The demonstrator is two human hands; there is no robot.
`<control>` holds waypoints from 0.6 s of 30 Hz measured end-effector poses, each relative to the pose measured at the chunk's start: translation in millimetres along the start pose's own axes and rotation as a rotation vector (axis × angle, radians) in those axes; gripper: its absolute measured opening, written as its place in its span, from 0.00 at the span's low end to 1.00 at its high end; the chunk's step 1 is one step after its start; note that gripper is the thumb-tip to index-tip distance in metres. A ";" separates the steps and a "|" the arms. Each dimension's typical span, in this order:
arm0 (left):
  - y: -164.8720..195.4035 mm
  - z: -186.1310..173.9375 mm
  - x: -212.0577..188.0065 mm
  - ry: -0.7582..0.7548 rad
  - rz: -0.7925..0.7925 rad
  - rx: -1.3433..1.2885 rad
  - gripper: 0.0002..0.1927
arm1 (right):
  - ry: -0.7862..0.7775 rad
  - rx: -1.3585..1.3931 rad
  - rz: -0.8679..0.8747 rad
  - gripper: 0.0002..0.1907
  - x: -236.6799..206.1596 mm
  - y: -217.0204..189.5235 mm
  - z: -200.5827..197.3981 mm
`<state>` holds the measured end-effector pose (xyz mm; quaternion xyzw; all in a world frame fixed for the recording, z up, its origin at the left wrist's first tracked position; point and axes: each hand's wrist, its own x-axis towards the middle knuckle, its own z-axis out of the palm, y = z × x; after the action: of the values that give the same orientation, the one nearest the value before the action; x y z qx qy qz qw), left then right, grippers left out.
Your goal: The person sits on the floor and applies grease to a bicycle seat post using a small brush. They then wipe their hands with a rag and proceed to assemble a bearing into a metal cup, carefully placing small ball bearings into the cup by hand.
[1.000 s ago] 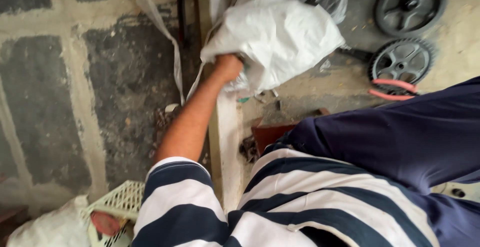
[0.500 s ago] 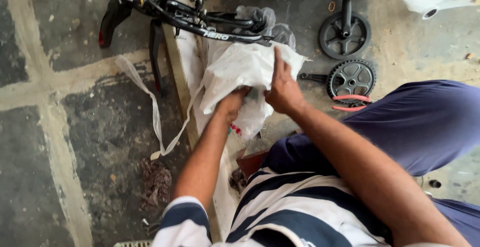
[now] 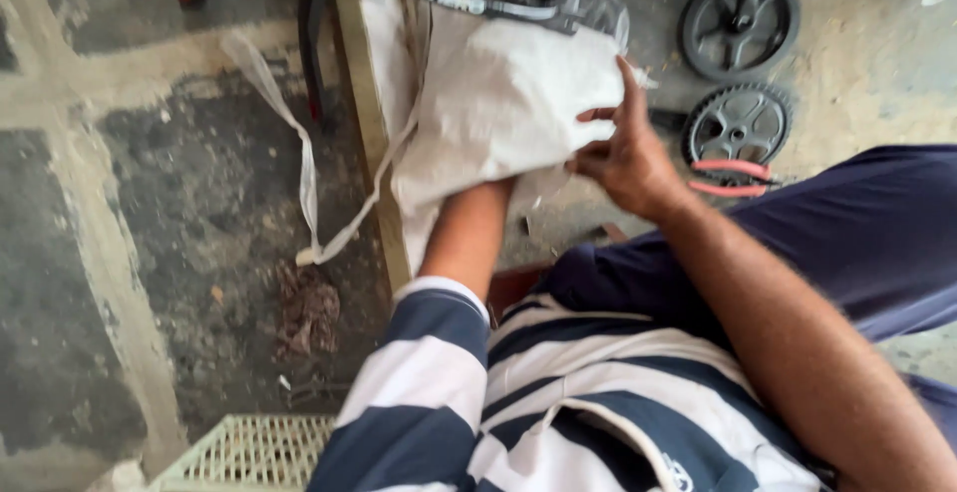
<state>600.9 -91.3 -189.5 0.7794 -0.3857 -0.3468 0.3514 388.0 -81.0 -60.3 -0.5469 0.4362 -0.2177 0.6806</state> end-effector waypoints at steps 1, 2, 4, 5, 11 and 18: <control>1.7 0.2 2.2 0.003 0.005 0.049 0.17 | 0.021 -0.043 -0.072 0.65 -1.2 1.9 -3.8; 4.4 -1.6 6.5 0.002 0.009 0.105 0.16 | 0.037 -0.085 -0.156 0.65 0.3 3.3 -7.4; 13.2 -10.8 11.2 -0.063 0.020 0.238 0.16 | 0.055 -0.117 -0.197 0.64 1.7 6.5 -12.2; 19.9 -17.7 7.9 -0.146 0.029 0.326 0.15 | 0.061 -0.112 -0.149 0.62 2.8 7.8 -13.8; 34.2 -84.9 -126.1 -0.317 0.544 0.392 0.14 | -0.001 -0.168 -0.266 0.59 3.2 13.7 -11.3; -89.6 -104.0 -189.6 -0.307 -0.013 0.442 0.15 | 0.018 -0.097 -0.305 0.60 6.0 14.2 -13.9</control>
<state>629.8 138.9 -158.1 0.7782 -0.4956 -0.3705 0.1078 377.1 -89.0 -75.9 -0.6370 0.3643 -0.3022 0.6084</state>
